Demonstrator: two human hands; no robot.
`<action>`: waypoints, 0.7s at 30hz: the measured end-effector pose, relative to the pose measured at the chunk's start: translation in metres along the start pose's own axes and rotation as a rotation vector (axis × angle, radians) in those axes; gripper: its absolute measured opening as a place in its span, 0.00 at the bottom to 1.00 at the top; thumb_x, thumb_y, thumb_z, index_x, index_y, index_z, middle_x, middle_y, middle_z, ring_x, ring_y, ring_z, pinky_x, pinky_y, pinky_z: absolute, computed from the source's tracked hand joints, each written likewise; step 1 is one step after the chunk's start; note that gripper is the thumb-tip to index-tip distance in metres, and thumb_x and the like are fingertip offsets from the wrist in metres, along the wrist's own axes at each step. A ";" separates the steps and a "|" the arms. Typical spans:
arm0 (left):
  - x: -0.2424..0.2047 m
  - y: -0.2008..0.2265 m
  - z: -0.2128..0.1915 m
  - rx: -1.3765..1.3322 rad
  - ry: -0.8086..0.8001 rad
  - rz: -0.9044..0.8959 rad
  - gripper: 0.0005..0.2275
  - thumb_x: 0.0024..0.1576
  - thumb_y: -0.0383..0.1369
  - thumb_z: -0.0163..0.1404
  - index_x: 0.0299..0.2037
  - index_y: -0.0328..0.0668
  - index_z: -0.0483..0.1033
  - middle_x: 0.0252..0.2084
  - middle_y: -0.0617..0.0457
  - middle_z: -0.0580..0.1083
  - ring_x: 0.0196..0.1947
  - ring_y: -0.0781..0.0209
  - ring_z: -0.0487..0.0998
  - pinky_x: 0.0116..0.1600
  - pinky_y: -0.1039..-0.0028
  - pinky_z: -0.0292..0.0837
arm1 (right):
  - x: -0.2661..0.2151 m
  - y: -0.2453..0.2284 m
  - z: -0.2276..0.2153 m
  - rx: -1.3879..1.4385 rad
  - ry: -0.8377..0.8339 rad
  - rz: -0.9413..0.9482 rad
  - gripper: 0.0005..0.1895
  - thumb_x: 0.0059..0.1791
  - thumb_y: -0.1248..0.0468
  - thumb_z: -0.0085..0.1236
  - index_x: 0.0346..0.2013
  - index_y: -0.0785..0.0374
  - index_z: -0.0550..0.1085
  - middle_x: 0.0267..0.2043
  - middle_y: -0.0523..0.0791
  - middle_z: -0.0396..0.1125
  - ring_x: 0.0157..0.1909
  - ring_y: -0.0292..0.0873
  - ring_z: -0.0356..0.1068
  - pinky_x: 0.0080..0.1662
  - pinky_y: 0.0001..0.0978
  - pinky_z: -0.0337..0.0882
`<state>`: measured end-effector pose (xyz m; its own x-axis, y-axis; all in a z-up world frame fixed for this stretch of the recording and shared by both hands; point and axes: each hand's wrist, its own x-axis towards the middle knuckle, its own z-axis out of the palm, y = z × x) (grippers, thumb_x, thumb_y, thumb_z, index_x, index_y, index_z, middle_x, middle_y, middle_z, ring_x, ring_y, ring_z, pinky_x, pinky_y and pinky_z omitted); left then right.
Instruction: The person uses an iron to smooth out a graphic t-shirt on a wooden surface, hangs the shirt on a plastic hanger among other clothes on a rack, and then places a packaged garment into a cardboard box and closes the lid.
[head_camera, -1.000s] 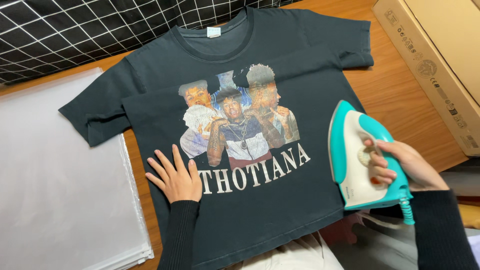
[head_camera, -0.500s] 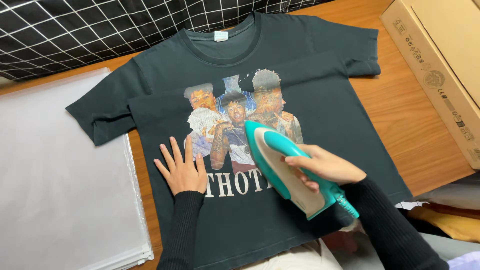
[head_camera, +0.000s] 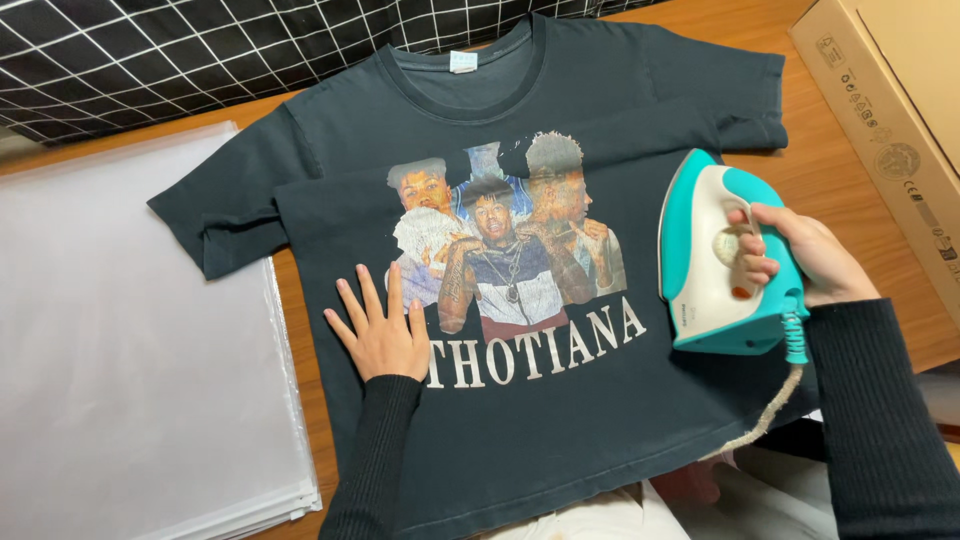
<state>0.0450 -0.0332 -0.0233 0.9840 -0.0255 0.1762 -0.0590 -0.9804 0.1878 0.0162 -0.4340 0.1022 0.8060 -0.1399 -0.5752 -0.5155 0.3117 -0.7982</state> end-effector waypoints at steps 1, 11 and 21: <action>0.001 -0.002 0.000 -0.001 -0.004 0.001 0.22 0.57 0.43 0.28 0.63 0.59 0.47 0.66 0.47 0.45 0.65 0.43 0.40 0.61 0.47 0.31 | 0.002 0.006 0.004 0.000 0.003 0.003 0.08 0.52 0.58 0.36 0.35 0.59 0.59 0.19 0.38 0.46 0.14 0.30 0.42 0.20 0.22 0.47; 0.057 -0.060 -0.021 -0.435 -0.031 0.169 0.17 0.58 0.38 0.32 0.56 0.46 0.61 0.62 0.44 0.54 0.64 0.47 0.47 0.63 0.57 0.40 | -0.017 0.037 0.123 0.202 0.028 0.036 0.09 0.49 0.59 0.43 0.34 0.62 0.61 0.18 0.40 0.47 0.12 0.34 0.46 0.17 0.27 0.51; 0.106 -0.126 -0.040 -0.309 0.004 0.137 0.13 0.61 0.43 0.32 0.41 0.57 0.71 0.59 0.54 0.57 0.66 0.53 0.43 0.65 0.58 0.35 | -0.023 0.059 0.258 -0.190 -0.441 0.248 0.11 0.45 0.64 0.47 0.33 0.71 0.62 0.14 0.48 0.53 0.08 0.40 0.56 0.11 0.33 0.60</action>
<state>0.1500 0.0955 0.0107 0.9628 -0.1519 0.2237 -0.2397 -0.8622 0.4463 0.0423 -0.1703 0.1150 0.6778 0.3365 -0.6537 -0.7166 0.1037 -0.6897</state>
